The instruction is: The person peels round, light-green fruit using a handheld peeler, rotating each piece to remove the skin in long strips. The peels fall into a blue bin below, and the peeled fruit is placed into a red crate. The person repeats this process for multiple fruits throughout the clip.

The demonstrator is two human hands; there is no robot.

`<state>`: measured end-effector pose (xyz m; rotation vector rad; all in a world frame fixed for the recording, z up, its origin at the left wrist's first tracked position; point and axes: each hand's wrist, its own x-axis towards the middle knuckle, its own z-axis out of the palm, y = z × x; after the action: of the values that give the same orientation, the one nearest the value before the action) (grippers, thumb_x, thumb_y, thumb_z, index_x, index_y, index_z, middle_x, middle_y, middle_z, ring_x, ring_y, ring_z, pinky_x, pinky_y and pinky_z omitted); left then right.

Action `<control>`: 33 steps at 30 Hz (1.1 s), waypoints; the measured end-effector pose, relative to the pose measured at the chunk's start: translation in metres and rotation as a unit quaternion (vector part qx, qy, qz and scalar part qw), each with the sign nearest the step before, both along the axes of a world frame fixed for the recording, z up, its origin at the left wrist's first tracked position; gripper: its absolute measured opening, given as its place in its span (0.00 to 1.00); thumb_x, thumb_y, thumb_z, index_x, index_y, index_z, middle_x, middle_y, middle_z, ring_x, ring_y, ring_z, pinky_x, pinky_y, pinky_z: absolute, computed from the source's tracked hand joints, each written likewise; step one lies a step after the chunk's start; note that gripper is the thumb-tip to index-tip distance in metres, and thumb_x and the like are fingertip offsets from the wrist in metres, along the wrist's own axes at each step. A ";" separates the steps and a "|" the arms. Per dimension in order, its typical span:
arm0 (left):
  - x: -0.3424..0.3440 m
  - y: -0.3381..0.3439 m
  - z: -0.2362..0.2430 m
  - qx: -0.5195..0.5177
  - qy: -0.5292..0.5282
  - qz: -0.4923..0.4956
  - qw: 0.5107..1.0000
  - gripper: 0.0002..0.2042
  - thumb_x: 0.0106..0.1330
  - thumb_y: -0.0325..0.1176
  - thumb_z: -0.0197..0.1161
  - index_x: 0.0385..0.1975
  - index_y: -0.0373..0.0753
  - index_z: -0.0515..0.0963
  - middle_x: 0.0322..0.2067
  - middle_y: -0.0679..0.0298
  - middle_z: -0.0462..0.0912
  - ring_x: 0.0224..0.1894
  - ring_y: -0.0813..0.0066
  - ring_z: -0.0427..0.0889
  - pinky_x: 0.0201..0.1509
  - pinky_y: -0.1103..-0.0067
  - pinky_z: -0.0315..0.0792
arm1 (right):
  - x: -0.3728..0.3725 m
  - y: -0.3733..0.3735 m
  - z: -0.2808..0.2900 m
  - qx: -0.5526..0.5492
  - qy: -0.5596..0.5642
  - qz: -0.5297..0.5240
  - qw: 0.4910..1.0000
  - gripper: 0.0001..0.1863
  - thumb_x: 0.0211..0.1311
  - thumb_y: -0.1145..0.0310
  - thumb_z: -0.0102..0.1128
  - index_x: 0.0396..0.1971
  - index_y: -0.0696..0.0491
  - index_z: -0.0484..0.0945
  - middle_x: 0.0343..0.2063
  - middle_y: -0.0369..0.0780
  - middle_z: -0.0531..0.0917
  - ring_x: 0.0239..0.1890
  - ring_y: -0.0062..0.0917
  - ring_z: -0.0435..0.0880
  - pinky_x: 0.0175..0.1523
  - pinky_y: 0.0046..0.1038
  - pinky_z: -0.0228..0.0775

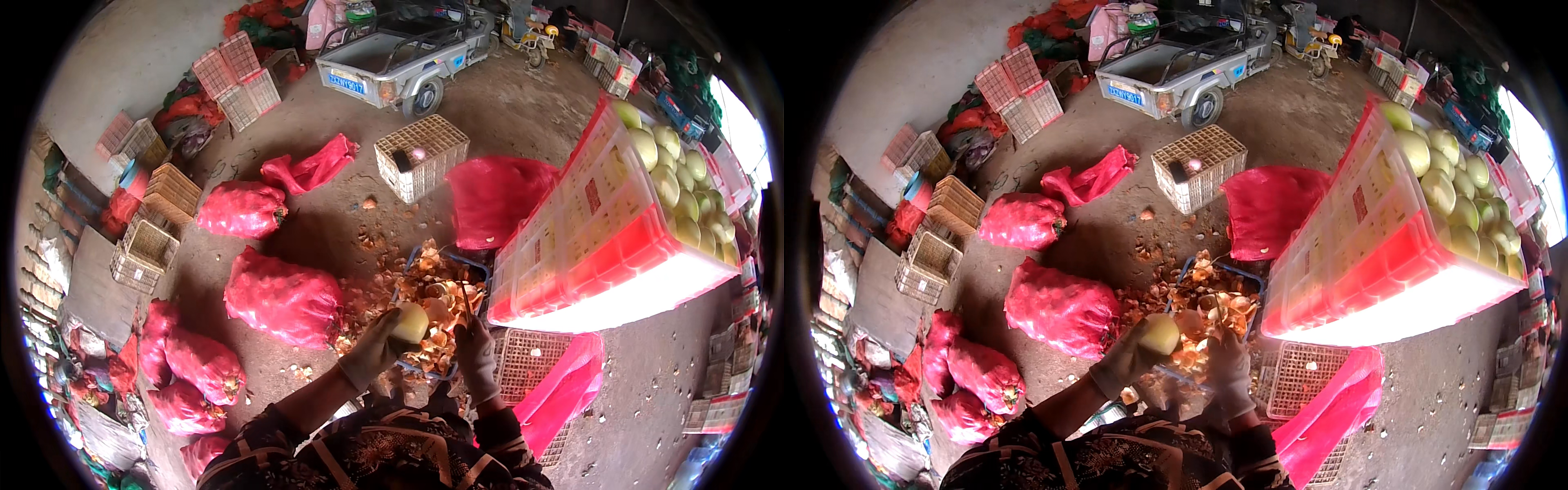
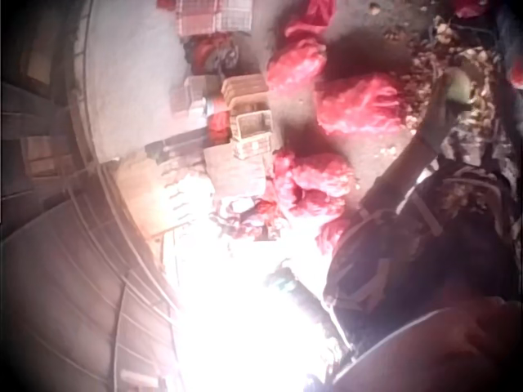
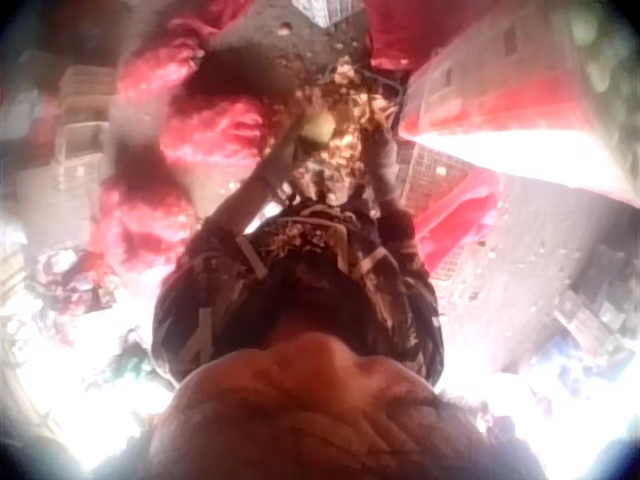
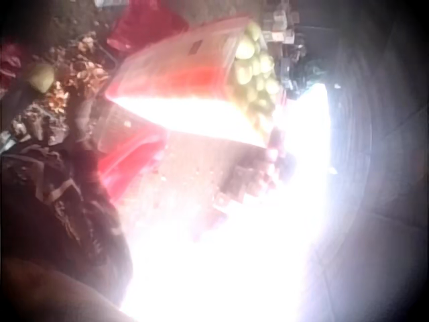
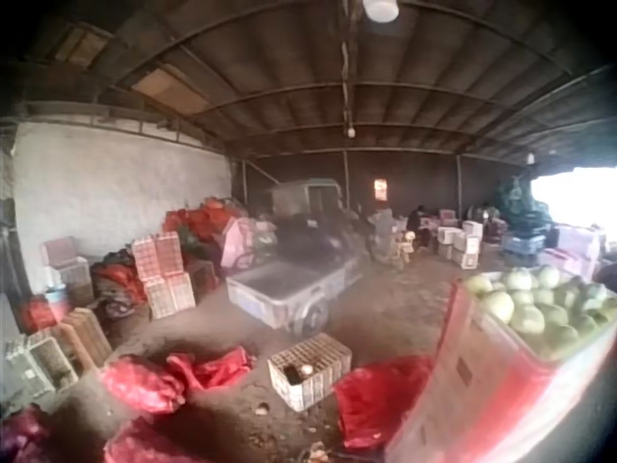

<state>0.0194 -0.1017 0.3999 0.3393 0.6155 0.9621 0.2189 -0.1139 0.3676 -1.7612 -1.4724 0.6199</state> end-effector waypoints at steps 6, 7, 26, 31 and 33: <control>0.008 0.010 0.025 -0.022 0.015 0.039 0.999 0.20 0.64 0.44 0.56 0.50 0.37 0.67 0.43 0.57 0.76 0.43 0.65 0.78 0.44 0.69 0.77 | -0.021 -0.033 0.053 0.051 -0.171 0.149 0.973 0.11 0.59 0.65 0.49 0.41 0.52 0.70 0.37 0.41 0.74 0.29 0.35 0.79 0.26 0.34 0.73; 0.009 0.011 0.026 -0.025 0.023 0.050 0.998 0.20 0.64 0.43 0.56 0.49 0.37 0.68 0.42 0.57 0.76 0.42 0.66 0.78 0.44 0.70 0.77 | -0.020 -0.038 0.057 0.032 -0.211 0.172 0.962 0.11 0.58 0.66 0.49 0.40 0.51 0.70 0.37 0.40 0.73 0.29 0.33 0.79 0.25 0.33 0.73; 0.021 0.010 0.043 -0.048 0.125 0.061 0.989 0.15 0.66 0.41 0.54 0.45 0.36 0.71 0.38 0.60 0.77 0.38 0.70 0.78 0.43 0.72 0.77 | -0.021 -0.045 0.088 0.092 -0.330 0.164 0.925 0.14 0.55 0.70 0.54 0.42 0.54 0.68 0.31 0.40 0.73 0.24 0.35 0.78 0.25 0.33 0.71; 0.023 0.011 0.038 -0.055 0.131 0.056 0.988 0.15 0.65 0.41 0.55 0.45 0.36 0.71 0.38 0.60 0.77 0.38 0.69 0.79 0.40 0.73 0.78 | -0.019 -0.047 0.062 0.028 -0.368 0.152 0.917 0.17 0.54 0.64 0.51 0.45 0.52 0.68 0.32 0.38 0.71 0.35 0.30 0.76 0.23 0.27 0.74; 0.021 0.010 0.035 -0.053 0.137 0.050 0.988 0.16 0.65 0.41 0.56 0.45 0.36 0.71 0.38 0.60 0.77 0.37 0.70 0.79 0.37 0.74 0.79 | -0.019 -0.046 0.059 0.037 -0.364 0.147 0.919 0.15 0.55 0.64 0.51 0.42 0.53 0.68 0.32 0.39 0.72 0.32 0.30 0.77 0.23 0.27 0.75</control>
<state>0.0399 -0.0913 0.4349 0.3506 0.9388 0.9808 0.2000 -0.1599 0.4267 -1.8122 -2.2581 0.0161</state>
